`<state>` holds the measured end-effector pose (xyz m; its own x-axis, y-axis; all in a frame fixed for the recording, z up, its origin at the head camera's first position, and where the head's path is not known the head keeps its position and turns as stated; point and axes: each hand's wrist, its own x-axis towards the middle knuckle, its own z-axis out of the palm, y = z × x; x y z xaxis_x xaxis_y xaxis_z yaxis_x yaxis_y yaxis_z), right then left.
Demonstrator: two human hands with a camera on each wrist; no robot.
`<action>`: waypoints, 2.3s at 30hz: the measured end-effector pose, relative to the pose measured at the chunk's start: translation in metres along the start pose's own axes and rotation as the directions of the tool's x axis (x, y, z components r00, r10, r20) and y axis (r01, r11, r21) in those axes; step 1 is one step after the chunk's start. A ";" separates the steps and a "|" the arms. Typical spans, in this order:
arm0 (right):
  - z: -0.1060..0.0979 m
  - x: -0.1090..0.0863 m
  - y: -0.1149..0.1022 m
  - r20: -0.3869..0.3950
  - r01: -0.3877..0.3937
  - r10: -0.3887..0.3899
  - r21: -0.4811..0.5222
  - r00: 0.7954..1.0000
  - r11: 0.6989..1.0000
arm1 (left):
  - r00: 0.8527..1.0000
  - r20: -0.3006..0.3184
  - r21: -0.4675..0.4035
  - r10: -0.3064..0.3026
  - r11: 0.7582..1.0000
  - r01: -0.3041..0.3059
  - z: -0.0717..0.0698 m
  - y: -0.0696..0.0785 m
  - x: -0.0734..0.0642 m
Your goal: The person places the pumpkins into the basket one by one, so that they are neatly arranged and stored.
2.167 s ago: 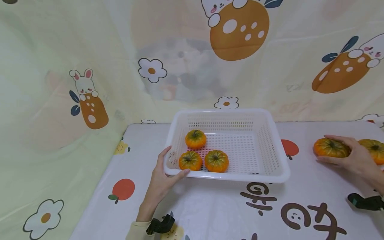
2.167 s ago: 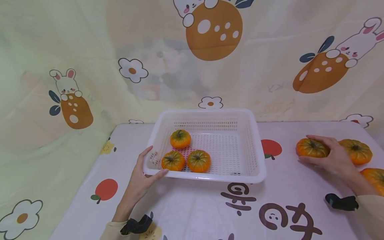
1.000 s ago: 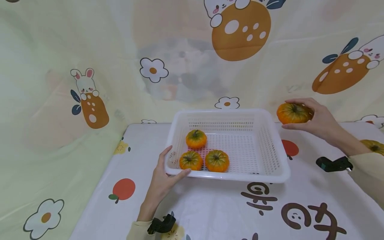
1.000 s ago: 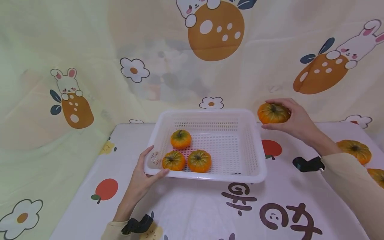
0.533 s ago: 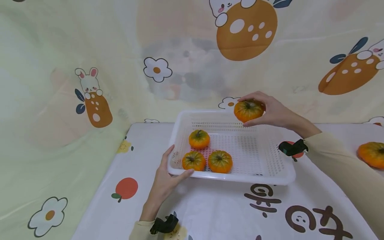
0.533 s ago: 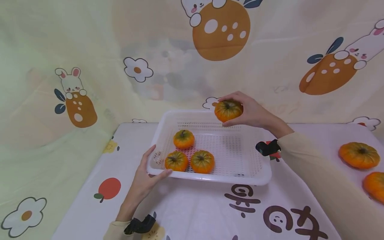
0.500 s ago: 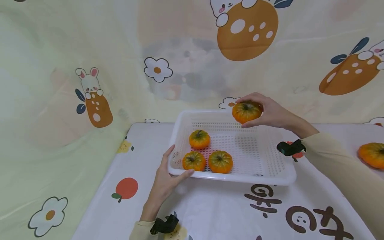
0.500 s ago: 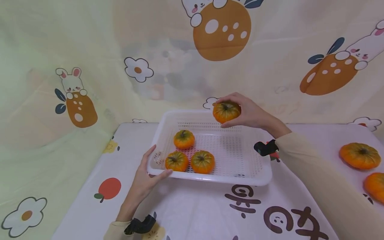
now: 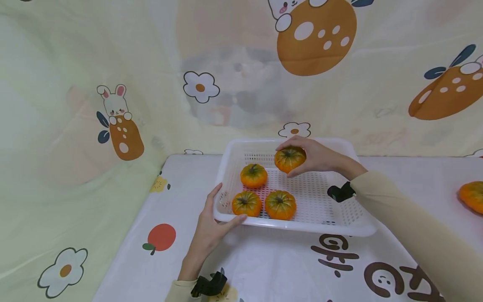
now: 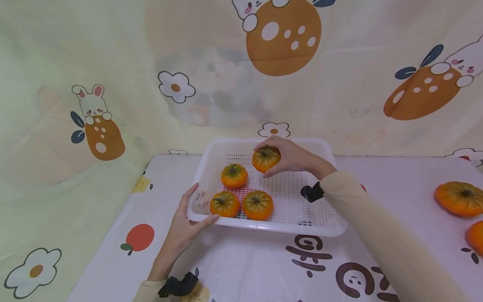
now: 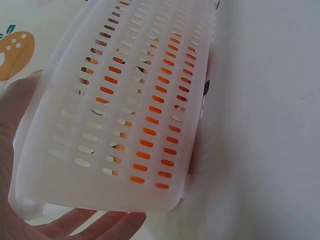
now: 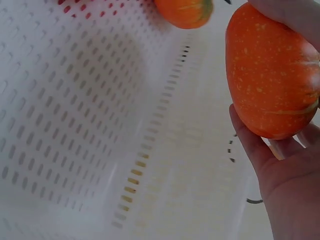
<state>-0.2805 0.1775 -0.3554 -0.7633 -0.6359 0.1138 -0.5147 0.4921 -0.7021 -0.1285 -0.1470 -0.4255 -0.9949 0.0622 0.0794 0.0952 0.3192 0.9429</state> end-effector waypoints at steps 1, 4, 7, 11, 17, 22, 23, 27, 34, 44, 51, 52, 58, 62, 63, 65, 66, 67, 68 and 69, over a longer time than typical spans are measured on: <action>0.002 0.001 0.002 0.007 0.003 -0.003 -0.003 1.000 1.000 | 1.000 -0.001 0.003 -0.001 1.000 0.001 0.000 0.000 0.000; 0.009 0.005 0.006 0.022 0.001 0.000 -0.011 1.000 1.000 | 1.000 -0.006 0.007 -0.004 1.000 0.004 0.001 0.001 0.000; 0.015 0.008 0.010 0.046 -0.016 0.017 -0.015 0.999 1.000 | 1.000 -0.008 0.008 -0.006 1.000 0.006 0.001 0.001 0.000; 0.024 0.011 0.016 0.073 -0.050 0.053 -0.042 0.996 0.998 | 1.000 -0.008 0.009 -0.011 1.000 0.011 0.001 0.001 0.000; 0.038 0.016 0.024 0.121 -0.096 0.103 -0.062 0.987 0.993 | 1.000 -0.005 0.002 -0.012 1.000 0.012 0.000 0.000 -0.001; 0.046 0.018 0.027 0.153 -0.112 0.124 -0.082 0.980 0.990 | 1.000 -0.004 -0.002 -0.018 1.000 0.018 0.001 -0.001 0.000; 0.047 0.019 0.027 0.154 -0.108 0.119 -0.082 0.981 0.991 | 1.000 -0.006 0.001 -0.018 1.000 0.018 0.001 -0.001 0.000; 0.048 0.023 0.027 0.153 -0.101 0.112 -0.072 0.982 0.992 | 1.000 -0.006 0.005 -0.011 1.000 0.011 0.001 0.000 -0.001; 0.051 0.027 0.028 0.159 -0.115 0.127 -0.077 0.979 0.990 | 1.000 -0.004 -0.009 -0.020 1.000 0.020 0.000 0.000 0.000; 0.054 0.029 0.026 0.160 -0.122 0.127 -0.041 0.979 0.992 | 1.000 -0.001 -0.010 -0.013 1.000 0.013 0.000 -0.002 0.000; 0.053 0.029 0.030 0.163 -0.139 0.140 -0.022 0.977 0.990 | 1.000 -0.002 -0.005 0.005 1.000 -0.005 0.001 -0.002 0.000; 0.053 0.028 0.030 0.165 -0.140 0.141 -0.017 0.976 0.990 | 1.000 -0.001 -0.006 0.007 1.000 -0.007 0.002 -0.002 0.000; 0.052 0.026 0.030 0.179 -0.155 0.153 -0.005 0.972 0.988 | 1.000 -0.002 0.005 0.000 1.000 0.000 0.002 0.000 0.000; 0.051 0.026 0.029 0.186 -0.160 0.156 0.009 0.970 0.987 | 1.000 -0.004 0.006 -0.004 1.000 0.004 0.002 0.000 0.000; 0.050 0.026 0.029 0.187 -0.161 0.156 0.012 0.970 0.987 | 1.000 -0.004 0.007 -0.006 1.000 0.006 0.002 0.000 0.000; 0.050 0.026 0.029 0.188 -0.165 0.160 0.014 0.969 0.986 | 1.000 -0.005 0.008 -0.009 1.000 0.009 0.002 0.001 0.000; 0.049 0.026 0.029 0.188 -0.166 0.160 0.017 0.969 0.986 | 1.000 -0.005 0.009 -0.010 1.000 0.010 0.002 0.001 0.000; 0.049 0.025 0.029 0.187 -0.165 0.159 0.015 0.969 0.986 | 1.000 -0.005 0.011 -0.010 1.000 0.010 0.002 0.001 0.000; 0.049 0.025 0.029 0.187 -0.162 0.157 0.012 0.970 0.987 | 1.000 -0.005 0.011 -0.008 1.000 0.008 0.002 0.000 0.000; 0.049 0.025 0.029 0.187 -0.159 0.154 0.011 0.970 0.987 | 1.000 -0.005 0.012 -0.005 1.000 0.005 0.002 0.001 0.000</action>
<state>-0.2953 0.1469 -0.4069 -0.7469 -0.6522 -0.1291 -0.3825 0.5803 -0.7190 -0.1286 -0.1450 -0.4253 -0.9955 0.0561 0.0761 0.0904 0.3309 0.9393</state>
